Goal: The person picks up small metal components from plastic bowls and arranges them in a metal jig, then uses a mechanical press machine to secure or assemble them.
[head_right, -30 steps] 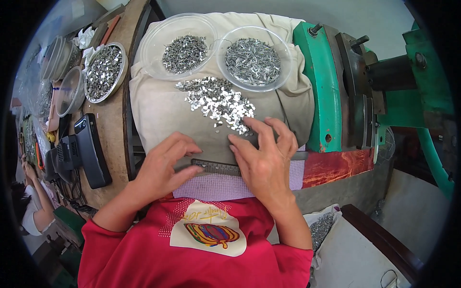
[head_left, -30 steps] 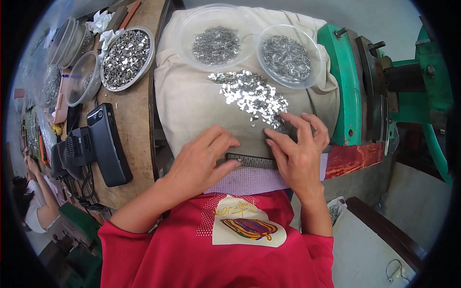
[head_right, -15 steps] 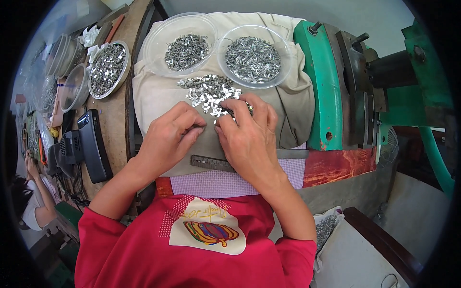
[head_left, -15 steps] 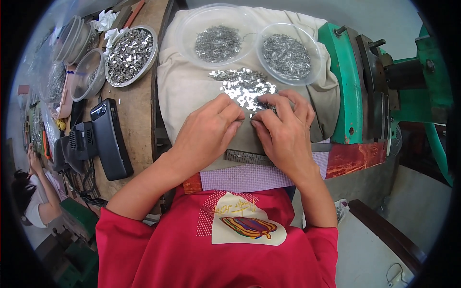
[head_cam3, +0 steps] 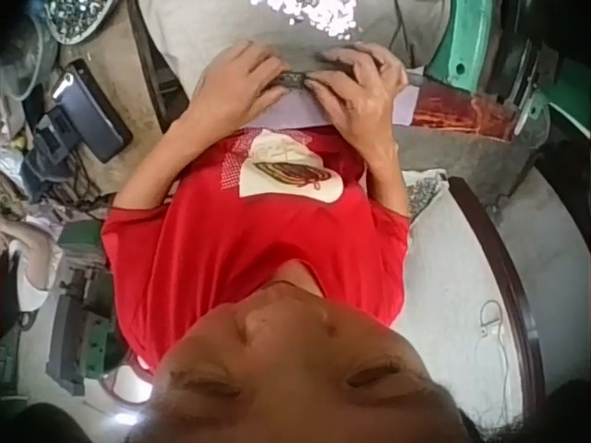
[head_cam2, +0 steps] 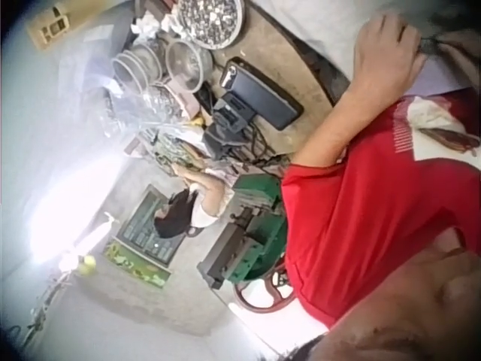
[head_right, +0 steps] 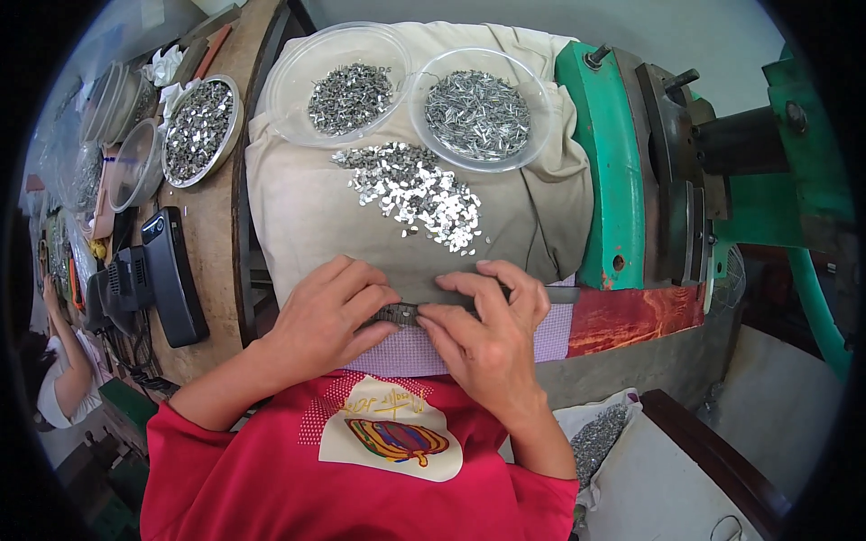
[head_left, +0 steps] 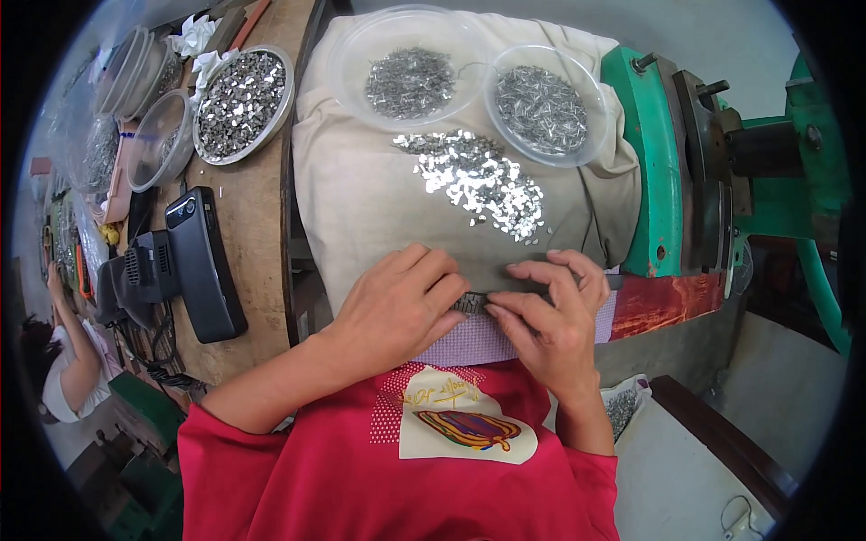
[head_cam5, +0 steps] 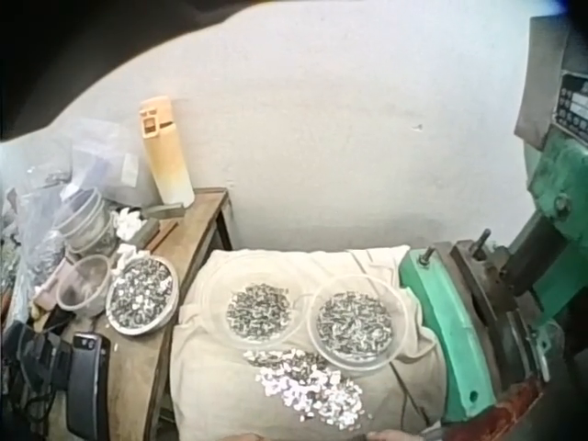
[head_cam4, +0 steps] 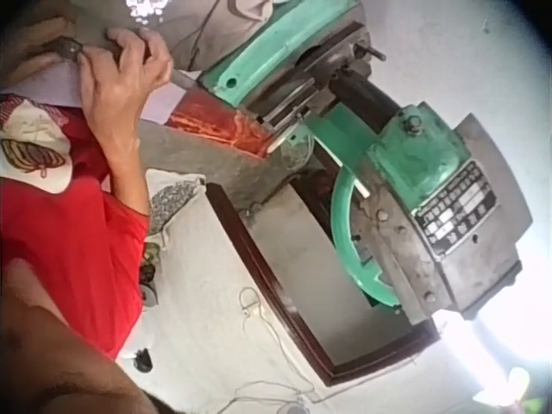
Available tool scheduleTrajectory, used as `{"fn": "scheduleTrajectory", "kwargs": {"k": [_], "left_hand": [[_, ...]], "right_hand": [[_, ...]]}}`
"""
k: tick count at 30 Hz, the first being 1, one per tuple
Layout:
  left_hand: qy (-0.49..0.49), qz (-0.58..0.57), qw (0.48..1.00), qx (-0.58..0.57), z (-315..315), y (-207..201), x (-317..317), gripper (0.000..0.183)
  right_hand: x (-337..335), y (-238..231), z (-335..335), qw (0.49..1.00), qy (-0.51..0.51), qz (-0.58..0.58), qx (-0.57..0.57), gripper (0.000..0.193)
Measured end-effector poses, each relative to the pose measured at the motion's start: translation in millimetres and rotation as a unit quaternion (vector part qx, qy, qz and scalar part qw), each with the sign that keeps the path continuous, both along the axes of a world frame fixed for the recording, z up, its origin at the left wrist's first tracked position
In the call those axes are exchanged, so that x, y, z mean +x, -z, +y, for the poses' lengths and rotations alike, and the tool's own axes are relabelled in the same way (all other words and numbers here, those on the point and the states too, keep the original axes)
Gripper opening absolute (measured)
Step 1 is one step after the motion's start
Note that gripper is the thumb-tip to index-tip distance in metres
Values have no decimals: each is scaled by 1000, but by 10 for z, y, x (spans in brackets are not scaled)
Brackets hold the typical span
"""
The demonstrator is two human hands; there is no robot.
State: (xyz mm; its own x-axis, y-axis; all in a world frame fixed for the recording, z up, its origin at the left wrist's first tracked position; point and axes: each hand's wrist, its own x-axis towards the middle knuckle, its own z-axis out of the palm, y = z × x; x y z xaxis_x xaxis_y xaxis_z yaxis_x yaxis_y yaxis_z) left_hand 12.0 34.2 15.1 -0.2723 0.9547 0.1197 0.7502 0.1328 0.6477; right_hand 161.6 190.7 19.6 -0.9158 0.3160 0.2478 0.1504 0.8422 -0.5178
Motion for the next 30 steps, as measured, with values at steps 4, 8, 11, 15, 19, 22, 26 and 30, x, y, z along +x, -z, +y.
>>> {"fn": "scheduleTrajectory", "kwargs": {"k": [4,8,11,15,19,22,26,30], "left_hand": [[8,33,999,2,-6,22,16,32],[10,60,998,-19,-63,-12,19,33],[-6,53,998,-18,-109,-27,18,33],[-25,12,1000,-3,-124,-41,-1,34],[-28,2,1000,-3,-109,-39,5,33],[-30,4,1000,3,-105,-23,22,32],[-21,4,1000,17,-73,7,30,28],[-12,15,999,28,-31,48,46,23]], "right_hand": [[-203,21,142,999,9,25,34,14],[-489,59,239,995,-35,40,80,17],[-637,85,233,993,-47,30,101,16],[-734,95,255,992,-68,25,103,16],[-666,3,233,994,-65,31,85,16],[-456,-89,173,994,-53,35,92,13],[-113,-69,21,998,-29,26,52,16],[53,77,-84,1000,-7,3,19,16]]}}
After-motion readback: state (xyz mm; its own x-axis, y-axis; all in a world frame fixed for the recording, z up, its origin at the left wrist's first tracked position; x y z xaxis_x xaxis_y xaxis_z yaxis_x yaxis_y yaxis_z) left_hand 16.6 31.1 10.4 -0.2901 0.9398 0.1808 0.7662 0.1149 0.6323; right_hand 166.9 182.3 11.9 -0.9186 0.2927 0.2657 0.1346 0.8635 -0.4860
